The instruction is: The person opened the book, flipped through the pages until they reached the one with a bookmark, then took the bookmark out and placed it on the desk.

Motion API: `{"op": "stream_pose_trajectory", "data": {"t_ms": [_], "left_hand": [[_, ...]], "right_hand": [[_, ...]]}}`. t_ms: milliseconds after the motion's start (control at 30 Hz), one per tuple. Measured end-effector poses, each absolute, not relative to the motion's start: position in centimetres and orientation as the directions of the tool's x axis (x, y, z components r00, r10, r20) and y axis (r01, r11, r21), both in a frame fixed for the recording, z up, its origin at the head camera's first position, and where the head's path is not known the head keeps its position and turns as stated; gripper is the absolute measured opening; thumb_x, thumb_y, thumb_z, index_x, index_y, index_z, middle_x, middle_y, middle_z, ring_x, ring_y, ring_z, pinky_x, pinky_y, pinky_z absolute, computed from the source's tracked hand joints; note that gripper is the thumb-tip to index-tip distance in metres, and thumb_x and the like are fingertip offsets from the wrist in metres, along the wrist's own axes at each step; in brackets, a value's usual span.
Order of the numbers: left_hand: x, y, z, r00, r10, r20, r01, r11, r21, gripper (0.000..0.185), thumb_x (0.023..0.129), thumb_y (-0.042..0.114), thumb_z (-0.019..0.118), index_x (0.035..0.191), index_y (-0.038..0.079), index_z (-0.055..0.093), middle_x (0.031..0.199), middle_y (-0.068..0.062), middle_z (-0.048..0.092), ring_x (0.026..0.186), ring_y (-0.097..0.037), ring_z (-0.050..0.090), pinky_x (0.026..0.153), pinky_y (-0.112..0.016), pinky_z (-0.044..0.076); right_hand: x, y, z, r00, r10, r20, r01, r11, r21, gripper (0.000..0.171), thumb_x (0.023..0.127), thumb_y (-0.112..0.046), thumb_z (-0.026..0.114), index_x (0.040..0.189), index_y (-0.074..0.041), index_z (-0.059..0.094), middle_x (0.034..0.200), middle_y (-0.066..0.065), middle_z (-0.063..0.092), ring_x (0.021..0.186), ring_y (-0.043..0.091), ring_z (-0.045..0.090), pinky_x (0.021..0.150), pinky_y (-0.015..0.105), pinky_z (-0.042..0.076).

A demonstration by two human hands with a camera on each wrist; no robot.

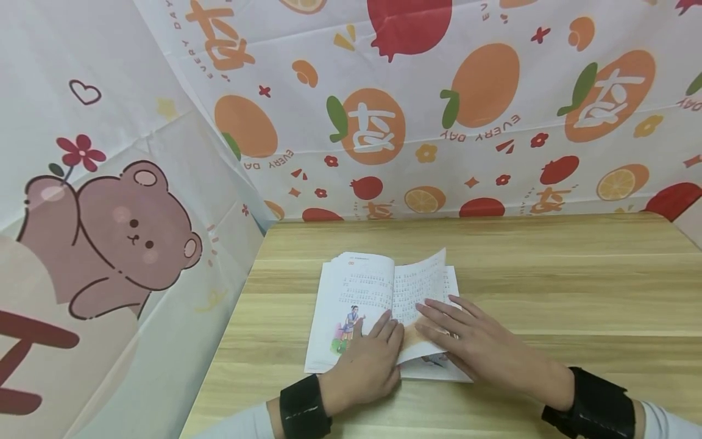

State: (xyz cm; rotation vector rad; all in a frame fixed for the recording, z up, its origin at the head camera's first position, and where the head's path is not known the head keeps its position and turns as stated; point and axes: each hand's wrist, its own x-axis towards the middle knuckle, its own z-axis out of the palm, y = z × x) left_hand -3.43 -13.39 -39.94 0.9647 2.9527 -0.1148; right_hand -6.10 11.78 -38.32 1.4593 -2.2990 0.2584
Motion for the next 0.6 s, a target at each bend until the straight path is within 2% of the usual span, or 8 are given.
{"op": "stream_pose_trajectory", "data": {"t_ms": [67,133,233,333,400,500,600], "left_hand": [[-3.3,-13.4,-39.9,-0.819,0.573,-0.015,0.574,0.819,-0.011,0.074,0.09,0.03,0.061,0.154,0.002,0.033,0.154,-0.014,0.043,0.145,-0.029,0.038,0.106,-0.061,0.041],[-3.2,-13.6,-39.7,-0.827,0.558,0.065,0.561,0.826,0.054,0.088,0.087,0.023,0.065,0.159,0.004,0.018,0.161,-0.017,0.032,0.146,-0.031,0.036,0.108,-0.059,0.041],[-3.1,-14.1,-39.2,-0.802,0.555,0.22,0.582,0.809,0.083,0.106,0.081,0.009,0.072,0.162,0.011,0.004,0.166,-0.02,0.013,0.15,-0.037,0.026,0.111,-0.059,0.037],[-3.3,-14.6,-38.5,-0.736,0.597,0.32,0.616,0.786,-0.05,0.102,0.079,0.003,0.076,0.161,0.017,0.017,0.167,-0.02,0.008,0.152,-0.041,0.017,0.113,-0.064,0.031],[-3.5,-14.9,-38.1,-0.692,0.643,0.328,0.61,0.764,-0.21,0.082,0.082,0.005,0.076,0.153,0.018,0.037,0.166,-0.017,0.018,0.152,-0.039,0.019,0.112,-0.066,0.03],[-3.8,-15.3,-37.9,-0.666,0.695,0.271,0.58,0.711,-0.398,0.045,0.087,0.016,0.075,0.13,0.018,0.063,0.157,-0.01,0.04,0.148,-0.032,0.033,0.111,-0.063,0.032],[-4.0,-15.5,-38.1,-0.669,0.725,0.165,0.585,0.65,-0.484,0.027,0.09,0.021,0.071,0.116,0.02,0.071,0.145,-0.003,0.055,0.141,-0.025,0.045,0.112,-0.055,0.037]], "right_hand": [[-6.0,11.6,-38.3,-0.377,-0.8,0.467,-0.89,0.452,0.056,0.045,0.107,-0.032,0.043,0.146,-0.01,0.052,0.154,0.013,0.046,0.14,0.03,0.043,0.125,0.035,0.007],[-5.9,11.5,-38.3,-0.405,-0.775,0.485,-0.874,0.484,0.043,0.054,0.11,-0.038,0.023,0.149,-0.01,0.047,0.156,0.013,0.042,0.142,0.031,0.04,0.125,0.035,0.006],[-5.7,11.8,-38.6,-0.468,-0.749,0.47,-0.842,0.539,0.021,0.058,0.109,-0.043,0.022,0.153,-0.01,0.041,0.159,0.012,0.037,0.145,0.032,0.035,0.125,0.034,0.002],[-5.6,12.4,-39.0,-0.517,-0.745,0.423,-0.816,0.577,0.019,0.058,0.105,-0.043,0.044,0.153,-0.011,0.042,0.159,0.013,0.039,0.145,0.033,0.036,0.125,0.033,-0.001],[-5.5,12.8,-39.3,-0.547,-0.752,0.368,-0.807,0.59,0.006,0.06,0.099,-0.04,0.059,0.15,-0.011,0.046,0.158,0.013,0.04,0.144,0.032,0.038,0.125,0.032,-0.002],[-5.3,13.3,-39.7,-0.577,-0.776,0.254,-0.806,0.591,-0.025,0.063,0.092,-0.037,0.069,0.147,-0.012,0.051,0.156,0.011,0.043,0.143,0.03,0.041,0.124,0.041,0.017],[-5.0,13.6,-40.1,-0.584,-0.799,0.142,-0.812,0.578,-0.085,0.058,0.094,-0.037,0.067,0.145,-0.014,0.054,0.156,0.009,0.044,0.142,0.028,0.044,0.113,0.05,0.038]]}}
